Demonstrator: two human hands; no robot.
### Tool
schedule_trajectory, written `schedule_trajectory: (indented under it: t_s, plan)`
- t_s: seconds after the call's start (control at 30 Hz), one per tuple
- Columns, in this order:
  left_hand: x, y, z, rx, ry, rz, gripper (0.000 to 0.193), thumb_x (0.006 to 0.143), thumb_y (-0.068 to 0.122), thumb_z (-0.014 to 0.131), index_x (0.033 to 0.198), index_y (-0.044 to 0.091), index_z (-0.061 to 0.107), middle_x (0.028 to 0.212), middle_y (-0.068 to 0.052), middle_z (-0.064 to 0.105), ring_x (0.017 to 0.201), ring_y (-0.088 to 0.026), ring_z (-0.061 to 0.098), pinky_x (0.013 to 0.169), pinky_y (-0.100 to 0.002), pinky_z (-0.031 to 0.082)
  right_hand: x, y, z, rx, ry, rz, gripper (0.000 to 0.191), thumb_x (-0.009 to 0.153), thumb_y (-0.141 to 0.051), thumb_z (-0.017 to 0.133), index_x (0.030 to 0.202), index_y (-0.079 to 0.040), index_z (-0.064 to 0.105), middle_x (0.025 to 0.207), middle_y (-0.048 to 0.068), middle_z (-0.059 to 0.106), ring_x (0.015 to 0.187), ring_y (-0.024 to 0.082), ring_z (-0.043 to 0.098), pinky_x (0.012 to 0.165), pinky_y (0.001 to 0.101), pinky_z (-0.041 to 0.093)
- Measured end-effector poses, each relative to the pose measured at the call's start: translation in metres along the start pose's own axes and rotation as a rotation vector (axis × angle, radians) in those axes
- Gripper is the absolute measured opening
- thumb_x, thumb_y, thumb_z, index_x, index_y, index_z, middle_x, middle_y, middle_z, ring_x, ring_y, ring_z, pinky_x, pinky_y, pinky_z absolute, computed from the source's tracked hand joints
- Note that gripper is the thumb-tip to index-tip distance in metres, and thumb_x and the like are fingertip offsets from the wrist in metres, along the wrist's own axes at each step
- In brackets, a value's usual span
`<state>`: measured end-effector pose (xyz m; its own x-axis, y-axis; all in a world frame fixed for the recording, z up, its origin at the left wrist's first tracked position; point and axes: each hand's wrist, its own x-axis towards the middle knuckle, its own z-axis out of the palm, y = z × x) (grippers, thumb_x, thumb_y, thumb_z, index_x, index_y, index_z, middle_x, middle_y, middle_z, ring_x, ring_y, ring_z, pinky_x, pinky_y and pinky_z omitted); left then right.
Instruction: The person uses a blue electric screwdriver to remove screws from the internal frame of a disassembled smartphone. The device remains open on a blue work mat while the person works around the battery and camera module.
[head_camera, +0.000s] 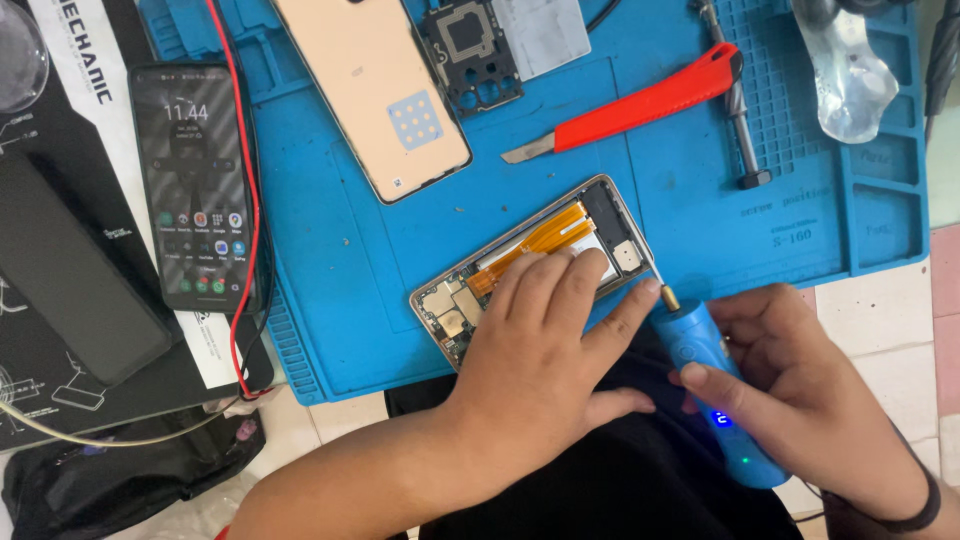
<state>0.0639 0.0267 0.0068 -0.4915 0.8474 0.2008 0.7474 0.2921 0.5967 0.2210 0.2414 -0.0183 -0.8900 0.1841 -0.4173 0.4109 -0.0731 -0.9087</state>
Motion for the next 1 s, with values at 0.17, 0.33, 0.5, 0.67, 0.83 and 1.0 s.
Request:
schedule_trajectory:
  t_s: [0.17, 0.33, 0.5, 0.67, 0.83, 1.0]
  plan:
    - [-0.01, -0.005, -0.029, 0.0, 0.223, -0.052, 0.042, 0.098, 0.033, 0.081, 0.131, 0.012, 0.066, 0.122, -0.008, 0.061, 0.119, -0.029, 0.06, 0.102, -0.04, 0.05, -0.011, -0.008, -0.023, -0.225, -0.015, 0.318, 0.083, 0.08, 0.001, 0.08, 0.155, -0.011, 0.048, 0.114, 0.019, 0.062, 0.086, 0.026, 0.065, 0.066, 0.0427, 0.06]
    - [-0.043, -0.009, -0.042, -0.05, -0.008, 0.103, 0.041, 0.096, 0.028, 0.077, 0.127, 0.002, 0.068, 0.113, -0.01, 0.061, 0.107, -0.03, 0.06, 0.095, -0.044, 0.051, -0.006, -0.017, -0.031, -0.569, -0.583, 0.119, 0.059, 0.088, -0.035, 0.078, 0.142, -0.016, 0.063, 0.109, 0.001, 0.071, 0.097, 0.018, 0.068, 0.079, 0.0336, 0.057]
    - [-0.089, -0.007, -0.003, -0.311, -0.335, 0.116, 0.022, 0.101, 0.02, 0.074, 0.109, 0.0, 0.071, 0.091, -0.01, 0.062, 0.09, -0.028, 0.059, 0.079, -0.041, 0.051, 0.005, 0.0, -0.009, -0.58, -0.934, 0.139, 0.044, 0.093, -0.041, 0.071, 0.129, -0.016, 0.068, 0.106, 0.007, 0.074, 0.095, 0.025, 0.073, 0.079, 0.0373, 0.056]
    - [-0.126, -0.008, 0.029, -0.545, -0.537, -0.108, 0.02, 0.1, 0.02, 0.07, 0.089, 0.003, 0.069, 0.077, -0.011, 0.063, 0.079, -0.028, 0.062, 0.076, -0.04, 0.052, 0.006, 0.021, 0.018, -0.661, -0.99, 0.102, 0.029, 0.093, -0.041, 0.071, 0.109, -0.017, 0.072, 0.092, 0.01, 0.07, 0.089, 0.032, 0.069, 0.073, 0.0441, 0.053]
    - [-0.152, -0.01, 0.044, -0.6, -0.45, -0.202, 0.018, 0.099, 0.018, 0.071, 0.087, 0.004, 0.068, 0.079, -0.009, 0.067, 0.081, -0.027, 0.064, 0.078, -0.039, 0.053, 0.004, 0.03, 0.036, -0.788, -0.894, 0.125, 0.027, 0.095, -0.045, 0.065, 0.099, -0.02, 0.074, 0.086, 0.009, 0.067, 0.08, 0.032, 0.068, 0.068, 0.0461, 0.054]
    - [-0.175, -0.014, 0.045, -0.658, -0.331, -0.435, 0.011, 0.09, 0.015, 0.073, 0.085, 0.004, 0.071, 0.078, -0.008, 0.068, 0.082, -0.023, 0.067, 0.076, -0.036, 0.054, 0.0, 0.038, 0.033, -0.877, -0.908, 0.113, 0.026, 0.095, -0.045, 0.062, 0.098, -0.021, 0.073, 0.088, 0.008, 0.067, 0.081, 0.032, 0.068, 0.068, 0.0469, 0.053]
